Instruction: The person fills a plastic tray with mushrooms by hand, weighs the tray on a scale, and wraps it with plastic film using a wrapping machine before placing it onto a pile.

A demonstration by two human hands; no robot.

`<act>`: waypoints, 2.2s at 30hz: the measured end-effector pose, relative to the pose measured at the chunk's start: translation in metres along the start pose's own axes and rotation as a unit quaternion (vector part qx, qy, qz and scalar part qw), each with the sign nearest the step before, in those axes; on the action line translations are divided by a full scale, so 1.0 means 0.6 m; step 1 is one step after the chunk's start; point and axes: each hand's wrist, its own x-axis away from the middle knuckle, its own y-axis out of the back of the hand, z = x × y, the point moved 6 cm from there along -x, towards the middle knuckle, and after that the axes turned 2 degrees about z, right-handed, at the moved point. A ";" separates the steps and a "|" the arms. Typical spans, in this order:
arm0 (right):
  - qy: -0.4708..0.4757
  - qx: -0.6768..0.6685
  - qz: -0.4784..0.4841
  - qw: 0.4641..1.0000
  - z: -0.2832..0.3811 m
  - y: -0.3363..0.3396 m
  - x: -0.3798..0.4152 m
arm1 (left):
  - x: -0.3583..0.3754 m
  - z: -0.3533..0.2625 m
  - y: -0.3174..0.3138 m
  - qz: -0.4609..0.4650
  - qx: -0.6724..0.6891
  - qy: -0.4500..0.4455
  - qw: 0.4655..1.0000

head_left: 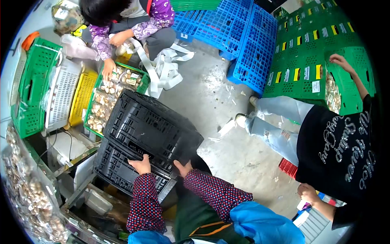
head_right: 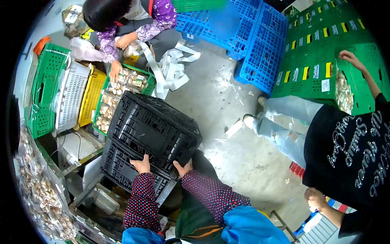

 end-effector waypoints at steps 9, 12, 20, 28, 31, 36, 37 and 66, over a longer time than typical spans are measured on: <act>-0.001 0.129 0.038 0.991 0.135 0.037 0.056 | -0.011 0.019 -0.022 0.065 -0.161 0.107 0.979; 0.008 0.182 -0.016 0.983 0.152 0.042 0.068 | -0.017 0.031 -0.025 0.085 -0.171 0.107 0.976; 0.027 0.235 0.006 0.972 0.122 0.040 0.051 | -0.019 0.035 -0.028 0.109 -0.199 0.141 0.964; 0.047 0.193 0.025 0.980 0.051 0.030 0.019 | -0.019 0.019 -0.028 0.137 -0.317 0.145 0.927; 0.005 0.123 -0.006 0.992 0.142 0.043 0.066 | -0.016 0.017 -0.034 0.136 -0.237 0.154 0.950; -0.034 0.168 0.028 0.985 0.129 0.043 0.066 | -0.011 0.019 -0.040 0.092 -0.158 0.098 0.978; -0.054 0.136 0.041 0.988 0.172 0.048 0.089 | 0.001 0.006 -0.036 0.076 -0.116 0.083 0.987; -0.225 -0.132 -0.017 0.965 0.022 0.064 0.187 | 0.150 0.039 0.013 0.055 -0.013 -0.003 0.998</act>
